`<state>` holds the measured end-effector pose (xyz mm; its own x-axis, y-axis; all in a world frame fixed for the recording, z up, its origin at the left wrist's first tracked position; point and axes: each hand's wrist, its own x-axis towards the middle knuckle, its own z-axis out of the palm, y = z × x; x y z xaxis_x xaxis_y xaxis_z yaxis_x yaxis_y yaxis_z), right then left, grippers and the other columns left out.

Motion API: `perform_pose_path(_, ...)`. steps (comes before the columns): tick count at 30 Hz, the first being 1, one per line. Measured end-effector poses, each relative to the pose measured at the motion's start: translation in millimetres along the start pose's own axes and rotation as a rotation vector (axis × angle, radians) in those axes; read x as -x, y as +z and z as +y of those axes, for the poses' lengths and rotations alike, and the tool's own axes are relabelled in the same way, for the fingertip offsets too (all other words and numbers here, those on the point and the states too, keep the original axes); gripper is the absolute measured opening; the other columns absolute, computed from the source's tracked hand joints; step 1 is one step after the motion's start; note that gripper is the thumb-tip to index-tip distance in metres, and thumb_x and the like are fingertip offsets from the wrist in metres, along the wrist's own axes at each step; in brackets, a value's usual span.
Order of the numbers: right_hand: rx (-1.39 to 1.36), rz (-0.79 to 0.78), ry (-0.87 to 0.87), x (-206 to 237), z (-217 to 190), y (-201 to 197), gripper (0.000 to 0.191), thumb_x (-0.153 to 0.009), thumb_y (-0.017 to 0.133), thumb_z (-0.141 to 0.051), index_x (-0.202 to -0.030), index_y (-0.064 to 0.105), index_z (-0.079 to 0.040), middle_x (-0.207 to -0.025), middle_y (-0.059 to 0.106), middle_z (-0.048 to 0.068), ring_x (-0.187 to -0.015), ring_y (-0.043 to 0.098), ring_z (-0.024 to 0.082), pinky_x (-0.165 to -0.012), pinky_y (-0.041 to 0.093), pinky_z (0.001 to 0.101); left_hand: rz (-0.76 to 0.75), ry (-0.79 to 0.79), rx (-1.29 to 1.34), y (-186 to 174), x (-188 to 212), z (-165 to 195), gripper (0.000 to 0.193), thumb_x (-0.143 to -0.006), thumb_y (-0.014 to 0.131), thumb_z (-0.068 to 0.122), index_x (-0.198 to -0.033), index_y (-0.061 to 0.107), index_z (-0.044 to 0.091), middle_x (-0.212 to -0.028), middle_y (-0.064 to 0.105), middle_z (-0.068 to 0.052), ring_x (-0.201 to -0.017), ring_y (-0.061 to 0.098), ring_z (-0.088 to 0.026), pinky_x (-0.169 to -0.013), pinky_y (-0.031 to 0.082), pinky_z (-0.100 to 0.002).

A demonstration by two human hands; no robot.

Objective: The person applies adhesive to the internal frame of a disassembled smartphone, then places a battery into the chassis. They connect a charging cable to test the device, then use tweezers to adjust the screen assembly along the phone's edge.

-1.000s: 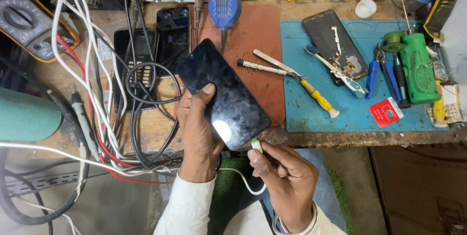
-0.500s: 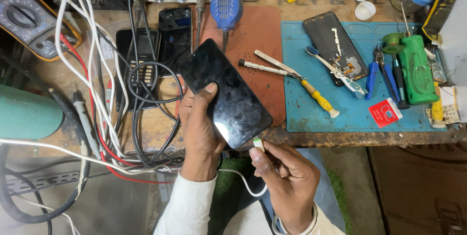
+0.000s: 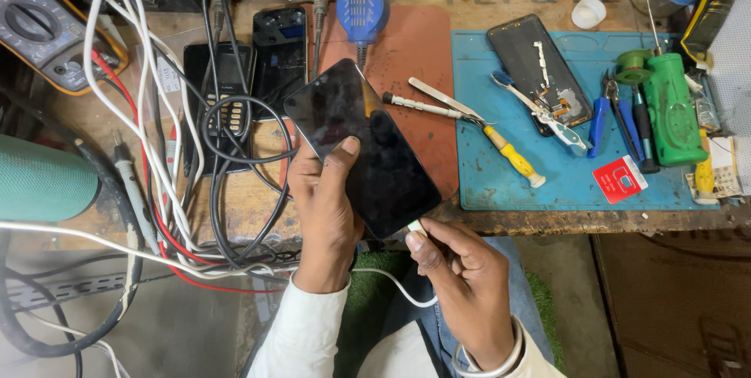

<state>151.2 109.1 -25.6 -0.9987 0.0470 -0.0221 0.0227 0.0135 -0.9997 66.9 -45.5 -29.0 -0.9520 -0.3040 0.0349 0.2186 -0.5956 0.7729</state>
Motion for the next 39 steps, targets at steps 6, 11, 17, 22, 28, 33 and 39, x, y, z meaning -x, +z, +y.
perform_pose_path(6,-0.042,-0.013,0.032,0.0,10.6,-2.7,0.032,-0.091,0.075,-0.013,-0.117,0.073,0.006,-0.088,0.074,0.007,-0.068,0.063,0.009,-0.06,0.052,0.0214,-0.022,-0.046,-0.006,-0.2,0.3,1.0,0.02,-0.097,0.066,0.004,-0.117,0.068,-0.002,-0.107,0.073,-0.006,-0.097,0.066,-0.014,-0.091,0.052,-0.03)
perform_pose_path(11,-0.207,-0.156,0.044,-3.7,14.6,-15.8,0.035,-0.09,0.074,-0.011,-0.12,0.068,0.006,-0.094,0.078,0.01,-0.083,0.073,0.011,-0.075,0.061,0.0238,-0.065,-0.071,-0.023,-0.3,1.1,4.0,0.021,-0.096,0.066,0.004,-0.115,0.069,-0.002,-0.106,0.073,-0.006,-0.094,0.067,-0.014,-0.088,0.053,-0.029)
perform_pose_path(17,-0.123,0.008,-0.085,-31.6,4.4,-39.4,0.038,-0.091,0.075,-0.013,-0.125,0.067,0.005,-0.092,0.078,0.012,-0.08,0.077,0.016,-0.073,0.068,0.0298,-0.095,-0.11,-0.122,2.2,3.3,6.3,0.022,-0.096,0.067,0.002,-0.117,0.069,-0.004,-0.105,0.074,-0.006,-0.092,0.066,-0.012,-0.086,0.053,-0.027)
perform_pose_path(22,-0.095,0.025,-0.133,-57.5,-3.6,-32.1,0.039,-0.098,0.072,-0.015,-0.129,0.063,0.006,-0.103,0.078,0.01,-0.096,0.072,0.013,-0.087,0.058,0.0258,-0.094,-0.06,-0.222,3.7,3.7,5.8,0.023,-0.097,0.067,0.004,-0.119,0.068,-0.003,-0.107,0.073,-0.005,-0.094,0.065,-0.011,-0.088,0.052,-0.026)
perform_pose_path(28,-0.17,-0.166,0.084,-79.9,3.4,-33.1,0.047,-0.094,0.07,-0.021,-0.133,0.061,0.003,-0.102,0.075,0.004,-0.09,0.07,0.008,-0.078,0.058,0.0228,-0.078,-0.066,-0.3,2.8,7.1,7.0,0.021,-0.098,0.067,0.004,-0.118,0.068,-0.003,-0.107,0.073,-0.006,-0.095,0.065,-0.011,-0.088,0.052,-0.027)
perform_pose_path(33,0.005,-0.281,0.05,-83.1,11.5,-47.1,0.051,-0.091,0.078,-0.018,-0.137,0.066,0.003,-0.097,0.073,0.003,-0.078,0.058,0.004,-0.067,0.046,0.018,-0.097,-0.076,-0.309,1.4,5.0,6.1,0.025,-0.096,0.067,0.004,-0.12,0.068,-0.002,-0.109,0.073,-0.005,-0.095,0.066,-0.011,-0.089,0.052,-0.027)
perform_pose_path(39,-0.12,-0.466,0.112,-86.6,13.7,-54.6,0.069,-0.087,0.082,-0.016,-0.147,0.054,0.004,-0.107,0.072,0.007,-0.088,0.062,0.008,-0.074,0.052,0.0216,-0.113,-0.08,-0.265,-0.5,4.5,4.4,0.023,-0.097,0.068,0.003,-0.119,0.068,-0.002,-0.108,0.074,-0.006,-0.095,0.066,-0.012,-0.089,0.052,-0.028)
